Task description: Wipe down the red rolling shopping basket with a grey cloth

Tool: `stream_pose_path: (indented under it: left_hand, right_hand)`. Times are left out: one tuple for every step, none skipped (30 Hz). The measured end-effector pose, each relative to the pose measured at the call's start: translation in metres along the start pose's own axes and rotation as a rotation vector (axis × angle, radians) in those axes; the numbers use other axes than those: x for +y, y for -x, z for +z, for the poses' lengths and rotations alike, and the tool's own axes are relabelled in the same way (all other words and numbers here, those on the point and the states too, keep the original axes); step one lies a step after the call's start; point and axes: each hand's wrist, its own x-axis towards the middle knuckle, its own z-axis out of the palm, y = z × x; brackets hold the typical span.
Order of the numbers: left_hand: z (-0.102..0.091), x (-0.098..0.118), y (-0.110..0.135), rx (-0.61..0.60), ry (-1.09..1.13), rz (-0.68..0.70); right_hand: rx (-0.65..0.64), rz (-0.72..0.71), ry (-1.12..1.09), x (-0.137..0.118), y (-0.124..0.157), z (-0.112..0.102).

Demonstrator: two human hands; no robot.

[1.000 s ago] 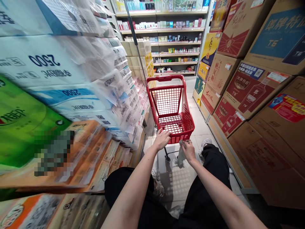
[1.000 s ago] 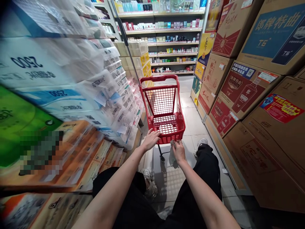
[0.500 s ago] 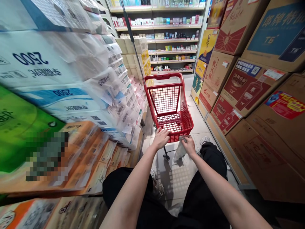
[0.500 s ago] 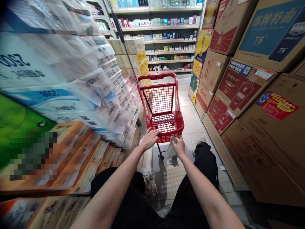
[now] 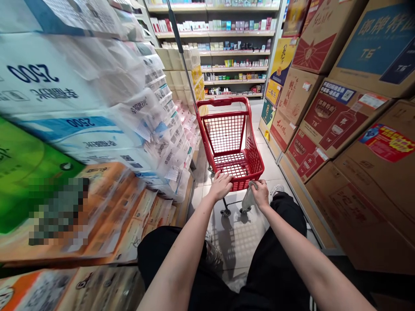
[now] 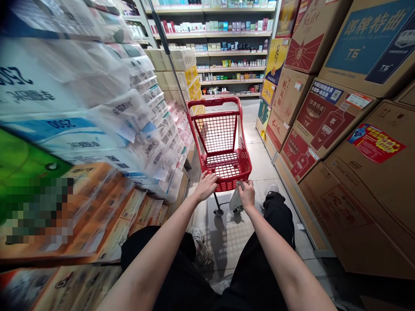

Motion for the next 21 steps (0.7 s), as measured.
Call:
stream_pose_path:
  left_hand:
    - [0.0, -0.001, 0.0, -0.002, 0.004, -0.003]
    - [0.0, -0.003, -0.001, -0.003, 0.007, -0.005]
    - [0.0, -0.003, -0.001, -0.003, 0.007, -0.004]
    - [0.0, -0.003, -0.001, -0.002, 0.005, -0.003]
    - [0.001, -0.002, -0.001, 0.0, 0.0, -0.003]
    - [0.002, -0.001, -0.001, 0.001, -0.008, -0.003]
    - [0.003, 0.001, -0.001, 0.002, -0.015, -0.004]
    - [0.004, 0.004, -0.001, 0.003, -0.021, -0.005]
    - [0.005, 0.006, -0.001, 0.004, -0.025, -0.004]
    - [0.005, 0.008, -0.001, 0.006, -0.027, 0.0]
    - [0.006, 0.011, -0.002, 0.008, -0.028, 0.003]
    - [0.007, 0.012, -0.002, 0.008, -0.031, 0.005]
    - [0.007, 0.013, -0.003, 0.008, -0.034, 0.005]
    - [0.007, 0.014, -0.004, 0.005, -0.035, 0.003]
    - [0.006, 0.013, -0.004, 0.002, -0.033, 0.0]
    - [0.005, 0.013, -0.005, 0.0, -0.029, 0.0]
    - [0.005, 0.012, -0.005, -0.002, -0.022, 0.001]
    - [0.004, 0.011, -0.004, -0.002, -0.014, 0.003]
    - [0.003, 0.011, -0.004, -0.002, -0.009, 0.006]
    - [0.002, 0.01, -0.004, -0.003, -0.005, 0.008]
    - [0.002, 0.011, -0.004, -0.004, -0.003, 0.009]
  right_hand:
    - [-0.028, -0.021, -0.008, -0.002, 0.001, -0.003]
    - [-0.039, -0.036, -0.016, -0.005, 0.002, -0.005]
    - [-0.033, -0.045, -0.021, -0.009, 0.005, -0.005]
    - [-0.015, -0.05, -0.022, -0.013, 0.007, -0.003]
    - [0.006, -0.054, -0.016, -0.019, 0.01, 0.0]
    - [0.025, -0.06, 0.0, -0.024, 0.013, 0.005]
    - [0.038, -0.066, 0.027, -0.029, 0.016, 0.01]
    - [0.044, -0.071, 0.063, -0.033, 0.018, 0.015]
    - [0.05, -0.072, 0.1, -0.035, 0.021, 0.02]
    - [0.058, -0.068, 0.133, -0.037, 0.023, 0.025]
    - [0.072, -0.062, 0.152, -0.038, 0.024, 0.029]
    - [0.087, -0.056, 0.154, -0.037, 0.025, 0.032]
    - [0.097, -0.054, 0.138, -0.036, 0.026, 0.033]
    - [0.102, -0.054, 0.111, -0.035, 0.025, 0.034]
    - [0.095, -0.053, 0.077, -0.033, 0.024, 0.033]
    - [0.075, -0.051, 0.043, -0.031, 0.022, 0.03]
    - [0.044, -0.048, 0.014, -0.03, 0.02, 0.026]
    - [0.009, -0.046, -0.008, -0.03, 0.018, 0.021]
    - [-0.022, -0.05, -0.02, -0.03, 0.016, 0.016]
    - [-0.044, -0.066, -0.025, -0.032, 0.014, 0.012]
    - [-0.059, -0.093, -0.024, -0.034, 0.014, 0.008]
